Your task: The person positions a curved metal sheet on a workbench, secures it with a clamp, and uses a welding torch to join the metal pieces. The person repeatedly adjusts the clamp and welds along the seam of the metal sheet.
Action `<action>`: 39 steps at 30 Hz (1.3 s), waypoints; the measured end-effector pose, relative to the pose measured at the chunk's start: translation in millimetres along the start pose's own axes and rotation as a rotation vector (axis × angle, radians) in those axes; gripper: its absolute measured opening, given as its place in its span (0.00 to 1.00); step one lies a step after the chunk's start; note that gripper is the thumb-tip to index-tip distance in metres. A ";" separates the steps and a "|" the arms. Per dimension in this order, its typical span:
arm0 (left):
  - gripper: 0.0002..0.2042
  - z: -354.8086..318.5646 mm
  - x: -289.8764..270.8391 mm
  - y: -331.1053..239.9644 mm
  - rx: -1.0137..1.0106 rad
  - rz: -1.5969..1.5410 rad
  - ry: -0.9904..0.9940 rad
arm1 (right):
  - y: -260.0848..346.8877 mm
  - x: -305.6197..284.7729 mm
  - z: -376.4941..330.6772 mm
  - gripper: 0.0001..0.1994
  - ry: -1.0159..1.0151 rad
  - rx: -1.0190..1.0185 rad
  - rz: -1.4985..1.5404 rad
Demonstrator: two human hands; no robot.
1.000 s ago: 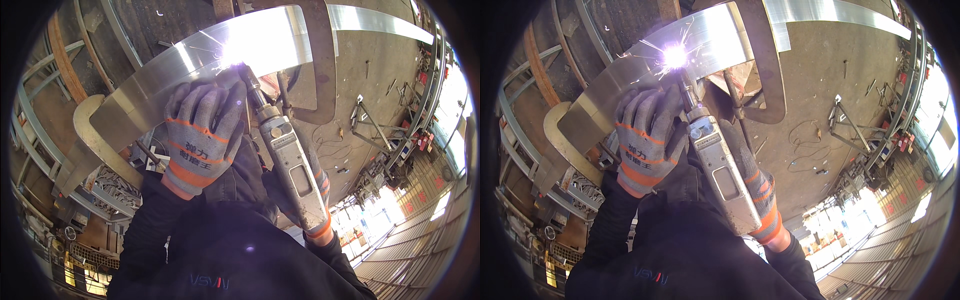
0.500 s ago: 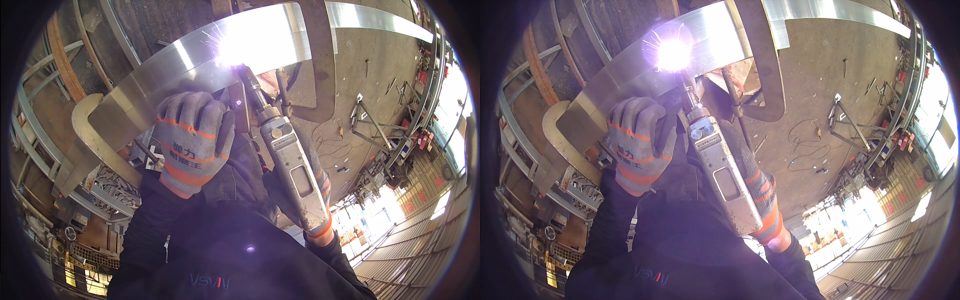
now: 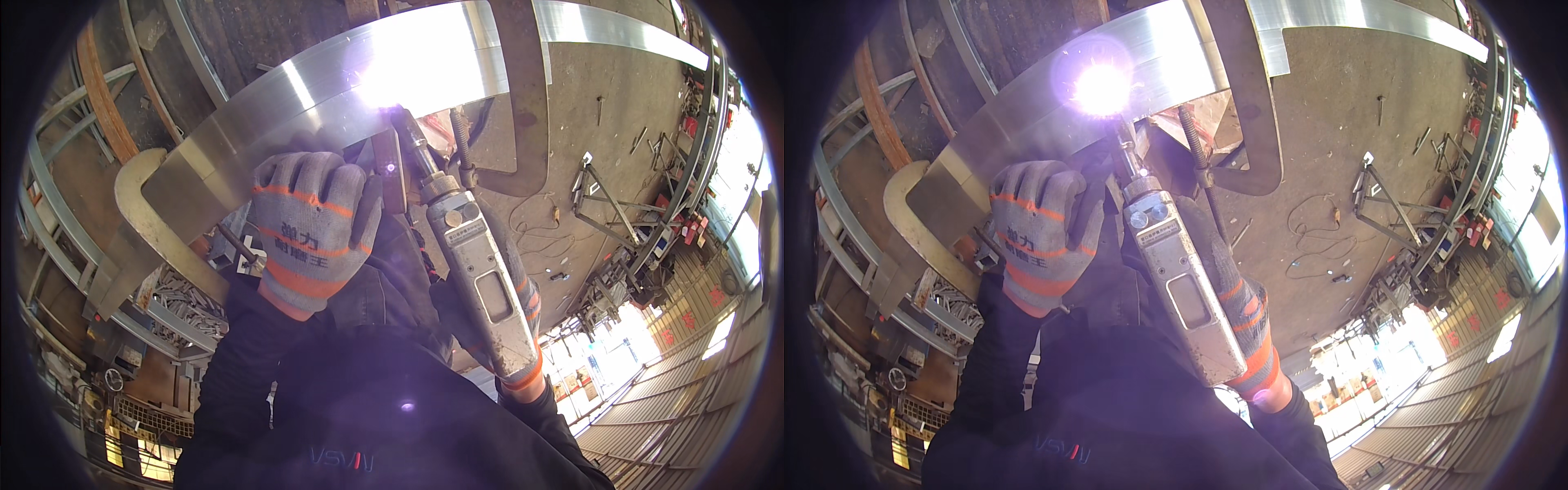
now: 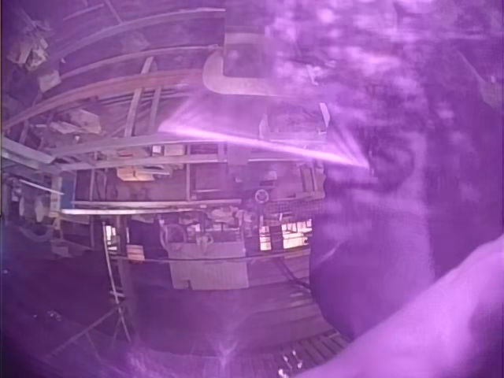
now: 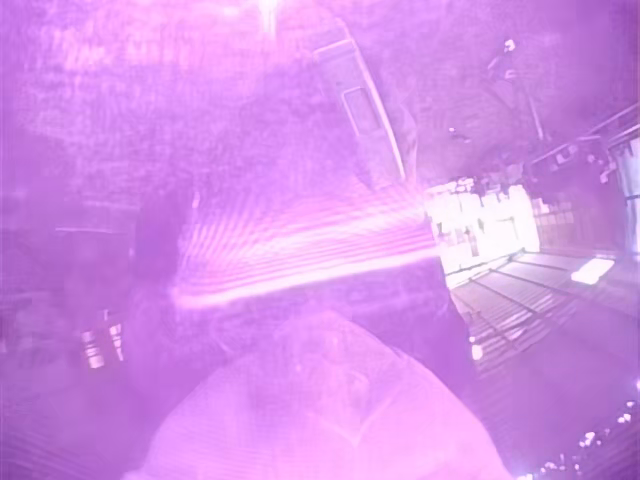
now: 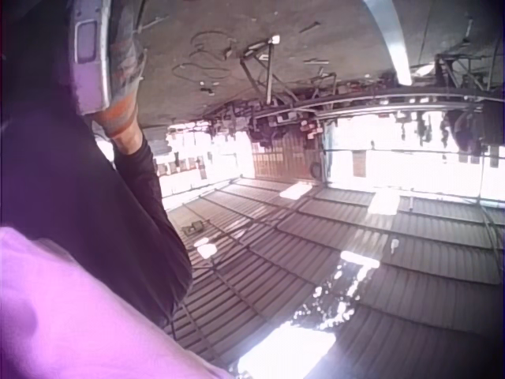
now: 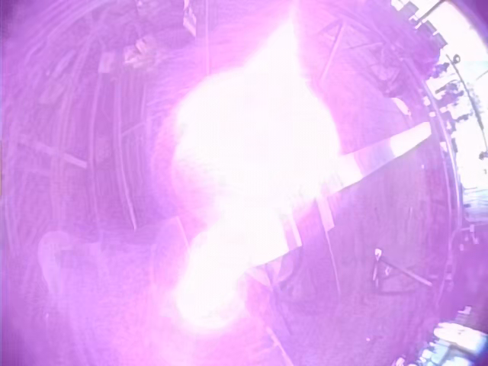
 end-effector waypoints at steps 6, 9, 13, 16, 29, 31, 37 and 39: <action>0.14 0.4 0.0 -0.8 0.009 0.002 -0.008 | -0.3 -0.6 -2.9 0.41 0.006 0.010 0.005; 0.14 -0.2 -0.4 -1.3 0.002 0.002 -0.003 | -0.4 -0.3 -2.3 0.42 0.003 0.006 0.010; 0.14 1.7 -1.6 -3.1 -0.004 -0.001 0.005 | 0.0 0.8 -2.3 0.42 0.004 0.007 0.017; 0.14 2.5 -9.6 -6.7 -0.023 -0.004 0.012 | 0.0 1.3 -2.5 0.42 0.007 0.014 0.022; 0.23 -13.2 -140.9 51.3 -0.150 0.552 -0.168 | -1.6 1.9 -12.1 0.42 0.036 0.074 0.035; 0.24 -21.4 -150.5 72.8 -0.323 0.678 -0.114 | -2.3 1.7 -12.7 0.43 0.041 0.087 0.036; 0.23 -32.1 -146.0 96.9 -0.270 0.460 -0.237 | -3.3 -0.2 -17.6 0.43 0.072 0.163 0.038; 0.24 -33.0 -144.9 100.1 -0.269 0.423 -0.247 | -5.6 -0.2 -21.1 0.43 0.086 0.205 0.039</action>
Point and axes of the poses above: each hand's wrist, its own z-axis towards the middle knuckle, its own x-axis out of the palm, y = z × x, the point moved 6 cm from there along z, towards the middle knuckle, and after that the axes turned 14 degrees about -z, right-handed, at the moved point
